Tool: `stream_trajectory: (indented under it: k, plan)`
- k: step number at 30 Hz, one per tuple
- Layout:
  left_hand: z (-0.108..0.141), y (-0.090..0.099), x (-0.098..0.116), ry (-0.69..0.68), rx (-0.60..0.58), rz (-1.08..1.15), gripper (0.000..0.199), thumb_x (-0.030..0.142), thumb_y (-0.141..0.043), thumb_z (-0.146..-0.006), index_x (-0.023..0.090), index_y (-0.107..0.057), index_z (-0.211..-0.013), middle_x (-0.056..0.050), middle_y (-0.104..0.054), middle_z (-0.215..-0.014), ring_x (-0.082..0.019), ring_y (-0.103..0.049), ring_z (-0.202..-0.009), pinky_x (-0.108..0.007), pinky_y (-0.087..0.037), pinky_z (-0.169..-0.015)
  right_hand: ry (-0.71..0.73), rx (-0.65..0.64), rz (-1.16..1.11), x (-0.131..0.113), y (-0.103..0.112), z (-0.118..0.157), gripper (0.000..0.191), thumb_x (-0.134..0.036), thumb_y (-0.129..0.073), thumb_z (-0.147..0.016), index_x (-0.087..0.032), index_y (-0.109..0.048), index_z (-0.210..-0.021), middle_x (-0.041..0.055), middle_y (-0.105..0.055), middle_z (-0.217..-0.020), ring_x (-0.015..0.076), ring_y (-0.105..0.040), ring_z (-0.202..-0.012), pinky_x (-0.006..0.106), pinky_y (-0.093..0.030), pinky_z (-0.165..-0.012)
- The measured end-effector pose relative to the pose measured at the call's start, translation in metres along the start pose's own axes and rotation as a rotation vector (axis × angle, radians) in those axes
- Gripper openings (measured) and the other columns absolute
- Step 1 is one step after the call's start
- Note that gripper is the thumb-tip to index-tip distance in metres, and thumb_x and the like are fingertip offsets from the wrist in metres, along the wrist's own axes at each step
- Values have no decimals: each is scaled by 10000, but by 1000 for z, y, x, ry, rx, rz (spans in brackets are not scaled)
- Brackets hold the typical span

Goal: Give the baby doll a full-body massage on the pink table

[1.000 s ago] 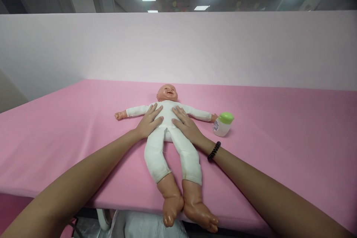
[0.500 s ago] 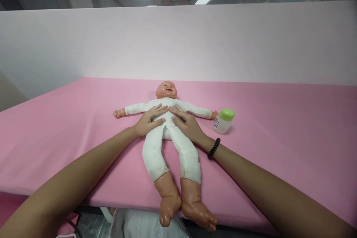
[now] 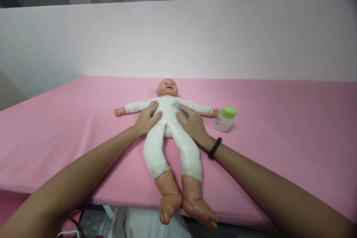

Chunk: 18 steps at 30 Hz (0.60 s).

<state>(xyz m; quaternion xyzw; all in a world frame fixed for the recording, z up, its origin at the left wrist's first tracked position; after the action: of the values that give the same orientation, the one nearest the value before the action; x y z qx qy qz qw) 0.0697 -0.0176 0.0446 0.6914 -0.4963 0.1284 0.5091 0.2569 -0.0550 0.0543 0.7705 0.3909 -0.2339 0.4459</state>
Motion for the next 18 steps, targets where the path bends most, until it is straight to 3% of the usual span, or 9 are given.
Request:
stream_trajectory:
  k: [4,7,9,13,16,18]
  plan:
    - [3,1,19,-228,-45,68,469,406,-482,-958,201,-609,-1360,-78,-565,-1429,-265,-414,-1426,-500,-287,-1225,137,-15,-122,-16,1,2,345,-280,-544,-890,-192,-729,-1168,71,-700,-1230,249,-619,-1219,435,-450,-1113]
    - [6,-2,29,-380,-149,85,447,374,-486,-966,262,-582,-1388,-37,-551,-1445,-250,-393,-1439,-494,-264,-1238,200,-160,-158,-21,-8,3,397,-267,-509,-921,-224,-680,-1277,38,-625,-1359,223,-515,-1348,435,-368,-1181]
    - [6,-4,29,-398,-200,70,482,393,-494,-964,280,-535,-1431,-24,-505,-1486,-256,-338,-1469,-498,-244,-1245,201,-253,-152,-20,-14,2,445,-286,-492,-942,-257,-610,-1370,11,-521,-1471,211,-388,-1444,450,-266,-1233]
    - [2,-9,18,-287,-224,-26,566,458,-485,-959,280,-447,-1495,-16,-380,-1572,-274,-211,-1517,-520,-164,-1259,85,-322,-86,-6,-21,-2,515,-401,-492,-967,-316,-484,-1475,-18,-270,-1619,226,-147,-1535,502,-102,-1258]
    - [-1,-9,5,-112,-162,-68,613,500,-463,-965,241,-409,-1518,-39,-275,-1620,-272,-139,-1534,-512,-121,-1261,-57,-319,-56,8,-24,-4,624,-473,-495,-960,-262,-388,-1538,19,-136,-1653,240,-37,-1545,512,-56,-1254]
    - [-1,-6,-5,35,-98,-78,655,534,-436,-970,205,-375,-1533,-70,-228,-1633,-278,-137,-1533,-512,-132,-1256,-108,-287,-49,14,-23,-5,692,-489,-512,-945,-218,-343,-1559,49,-137,-1652,246,-36,-1545,508,-51,-1255]
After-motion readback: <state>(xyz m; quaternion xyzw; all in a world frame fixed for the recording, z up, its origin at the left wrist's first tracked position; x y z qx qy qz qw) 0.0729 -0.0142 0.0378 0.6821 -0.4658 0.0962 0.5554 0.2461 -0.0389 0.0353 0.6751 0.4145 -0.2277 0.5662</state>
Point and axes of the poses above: each hand's wrist, its own z-axis away from the middle knuckle, its own y-axis out of the back of the hand, x = y × z, the point moved 8 cm from there along -z, towards the middle knuckle
